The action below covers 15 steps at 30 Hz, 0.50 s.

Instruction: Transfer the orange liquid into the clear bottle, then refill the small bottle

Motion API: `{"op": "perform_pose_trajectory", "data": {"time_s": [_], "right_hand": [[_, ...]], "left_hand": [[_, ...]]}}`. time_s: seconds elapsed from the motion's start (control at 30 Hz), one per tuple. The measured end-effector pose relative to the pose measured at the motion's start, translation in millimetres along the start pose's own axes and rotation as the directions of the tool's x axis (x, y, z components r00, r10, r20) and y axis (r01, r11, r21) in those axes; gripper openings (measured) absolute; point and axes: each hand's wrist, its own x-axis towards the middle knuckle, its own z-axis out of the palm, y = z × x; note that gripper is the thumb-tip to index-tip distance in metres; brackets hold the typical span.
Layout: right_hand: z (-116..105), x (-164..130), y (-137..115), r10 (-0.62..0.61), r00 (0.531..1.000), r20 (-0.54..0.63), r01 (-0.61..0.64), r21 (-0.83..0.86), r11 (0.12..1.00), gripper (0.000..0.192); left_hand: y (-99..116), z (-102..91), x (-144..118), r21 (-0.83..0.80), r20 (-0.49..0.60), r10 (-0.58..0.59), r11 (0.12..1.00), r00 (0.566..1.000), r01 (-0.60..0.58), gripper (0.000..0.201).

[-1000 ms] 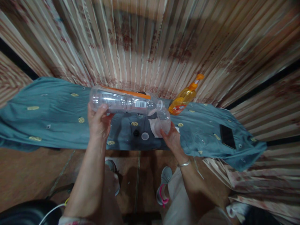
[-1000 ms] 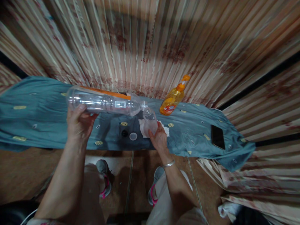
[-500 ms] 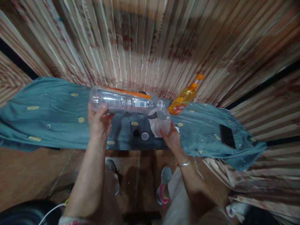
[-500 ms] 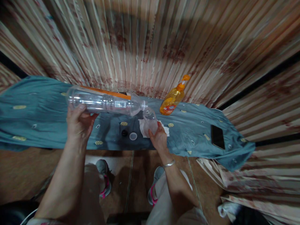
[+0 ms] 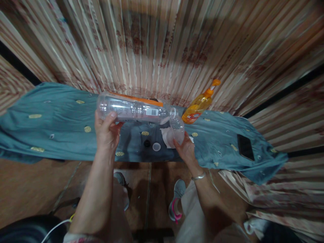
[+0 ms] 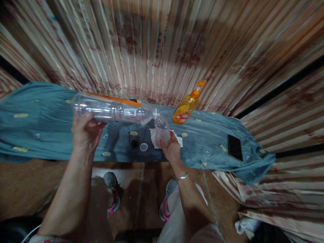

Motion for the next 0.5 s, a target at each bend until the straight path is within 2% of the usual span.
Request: {"op": "perform_pose_trajectory", "data": {"time_s": [0.5], "right_hand": [[-2.4,0.9,-2.3,0.025,0.999,0.034,-0.025,0.005,1.0,0.069]], "left_hand": [[0.9,0.5,-0.3,0.032,0.001,-0.007,0.999,1.0,0.007,0.038]]}}
